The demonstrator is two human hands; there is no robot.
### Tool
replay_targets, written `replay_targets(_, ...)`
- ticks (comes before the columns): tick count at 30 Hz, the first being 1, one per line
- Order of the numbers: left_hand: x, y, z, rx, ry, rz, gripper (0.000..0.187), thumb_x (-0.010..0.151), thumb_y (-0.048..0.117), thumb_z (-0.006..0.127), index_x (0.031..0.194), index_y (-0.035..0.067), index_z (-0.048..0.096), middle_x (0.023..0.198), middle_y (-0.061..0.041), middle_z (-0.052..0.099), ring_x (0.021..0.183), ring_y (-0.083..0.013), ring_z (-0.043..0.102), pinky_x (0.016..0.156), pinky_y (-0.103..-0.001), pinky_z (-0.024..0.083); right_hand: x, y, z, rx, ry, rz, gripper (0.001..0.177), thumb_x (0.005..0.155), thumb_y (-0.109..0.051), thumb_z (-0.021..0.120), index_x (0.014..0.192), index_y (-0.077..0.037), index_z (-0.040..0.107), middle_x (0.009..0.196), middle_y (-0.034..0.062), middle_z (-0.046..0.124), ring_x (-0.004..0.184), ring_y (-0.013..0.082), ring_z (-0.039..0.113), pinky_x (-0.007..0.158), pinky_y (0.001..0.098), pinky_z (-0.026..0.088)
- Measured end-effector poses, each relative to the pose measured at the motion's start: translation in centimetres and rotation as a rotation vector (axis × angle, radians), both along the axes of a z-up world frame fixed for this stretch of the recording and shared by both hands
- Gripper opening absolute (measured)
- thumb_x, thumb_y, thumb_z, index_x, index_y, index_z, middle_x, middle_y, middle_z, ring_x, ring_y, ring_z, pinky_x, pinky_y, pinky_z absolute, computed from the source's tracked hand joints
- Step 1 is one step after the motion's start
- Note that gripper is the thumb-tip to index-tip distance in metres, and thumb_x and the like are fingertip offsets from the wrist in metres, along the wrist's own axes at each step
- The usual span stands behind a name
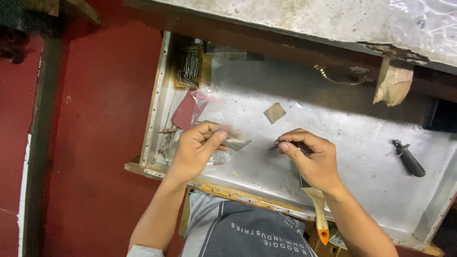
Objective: Cleaning a metal work tray with a brush and organizing small plastic bags of jewelry components.
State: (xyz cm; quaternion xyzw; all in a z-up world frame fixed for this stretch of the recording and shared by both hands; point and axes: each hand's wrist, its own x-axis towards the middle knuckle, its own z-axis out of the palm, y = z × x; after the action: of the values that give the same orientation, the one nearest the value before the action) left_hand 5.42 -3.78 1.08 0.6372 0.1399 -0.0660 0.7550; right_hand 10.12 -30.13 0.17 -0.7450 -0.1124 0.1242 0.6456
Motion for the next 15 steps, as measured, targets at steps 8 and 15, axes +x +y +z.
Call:
replay_targets(8,1.6,-2.4,0.1,0.267,-0.116,0.040,0.015,0.080,0.011,0.089,0.086,0.003,0.078,0.066,-0.008,0.073,0.068,-0.0049,0.058,0.058,-0.024,0.054,0.5,0.1,0.9,0.087,-0.010,-0.054,0.010,0.093,-0.001,0.072,0.100,0.006,0.073,0.082,0.0157,0.075,0.073,0.0179,0.073,0.072,0.0320,0.063)
replay_targets(15,0.4,-3.0,-3.1,-0.062,-0.175,-0.071,0.021,0.092,0.009,0.076,0.104,-0.001,0.062,0.098,-0.019,0.079,0.095,-0.0204,0.075,0.087,-0.034,0.060,0.4,0.4,0.8,0.143,0.007,-0.099,0.012,0.093,0.000,0.072,0.101,0.008,0.071,0.083,0.0183,0.074,0.070,0.0206,0.072,0.070,0.0334,0.064)
